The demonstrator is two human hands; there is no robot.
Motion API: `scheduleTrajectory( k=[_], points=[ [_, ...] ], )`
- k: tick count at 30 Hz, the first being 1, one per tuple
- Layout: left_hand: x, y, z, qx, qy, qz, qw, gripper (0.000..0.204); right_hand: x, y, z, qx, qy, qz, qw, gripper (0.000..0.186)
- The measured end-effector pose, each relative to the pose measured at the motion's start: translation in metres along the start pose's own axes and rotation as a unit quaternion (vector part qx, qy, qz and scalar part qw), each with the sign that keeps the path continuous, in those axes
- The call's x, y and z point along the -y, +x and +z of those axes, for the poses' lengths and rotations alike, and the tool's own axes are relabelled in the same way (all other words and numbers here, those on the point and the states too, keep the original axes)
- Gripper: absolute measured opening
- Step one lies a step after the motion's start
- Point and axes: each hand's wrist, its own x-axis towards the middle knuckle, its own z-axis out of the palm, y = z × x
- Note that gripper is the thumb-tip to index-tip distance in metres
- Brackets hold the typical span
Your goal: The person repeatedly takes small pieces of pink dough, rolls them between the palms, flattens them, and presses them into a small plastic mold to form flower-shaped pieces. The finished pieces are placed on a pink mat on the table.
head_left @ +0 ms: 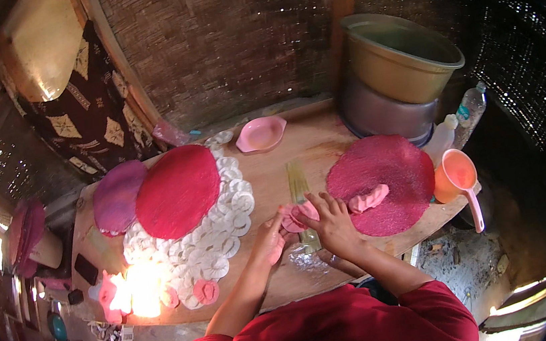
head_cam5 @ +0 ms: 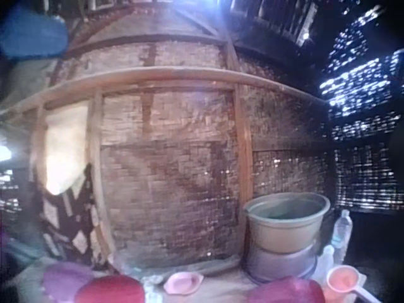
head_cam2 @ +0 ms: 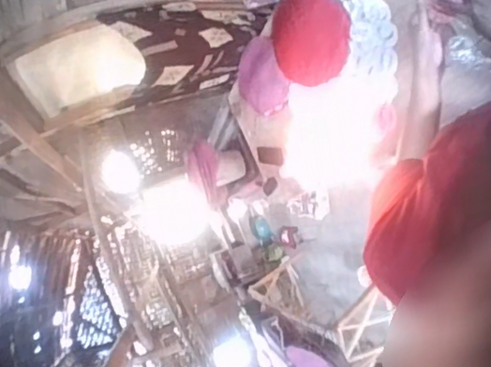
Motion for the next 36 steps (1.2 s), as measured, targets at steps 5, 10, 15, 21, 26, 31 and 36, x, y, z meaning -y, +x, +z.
scheduleTrajectory(
  k=[5, 10, 15, 21, 26, 31, 36],
  points=[
    [0.010, -0.010, -0.011, 0.019, 0.123, 0.068, 0.990, 0.027, 0.006, -0.011, 0.014, 0.096, -0.006, 0.032, 0.995, 0.052],
    [0.010, -0.022, -0.014, 0.000, 0.177, 0.072, 0.982, 0.025, -0.019, 0.000, 0.023, 0.079, 0.413, 0.143, 0.896, 0.051],
    [0.010, -0.033, -0.017, 0.004, 0.206, 0.071, 0.976, 0.024, -0.003, 0.012, 0.029, 0.155, 0.691, 0.229, 0.668, 0.073],
    [0.012, -0.047, -0.035, -0.049, 0.281, 0.132, 0.949, 0.025, 0.030, 0.020, 0.041, 0.123, 0.467, 0.198, 0.853, 0.079],
    [0.017, -0.061, -0.046, -0.124, 0.406, 0.213, 0.880, 0.026, 0.046, 0.030, 0.047, 0.128, 0.439, 0.158, 0.875, 0.075],
    [0.017, -0.079, -0.049, -0.165, 0.292, 0.229, 0.914, 0.029, 0.057, 0.036, 0.050, 0.175, 0.428, 0.104, 0.880, 0.075],
    [0.004, -0.109, -0.042, -0.239, 0.395, 0.236, 0.855, 0.029, 0.074, 0.040, 0.059, 0.258, 0.439, 0.084, 0.857, 0.083]
  ],
)
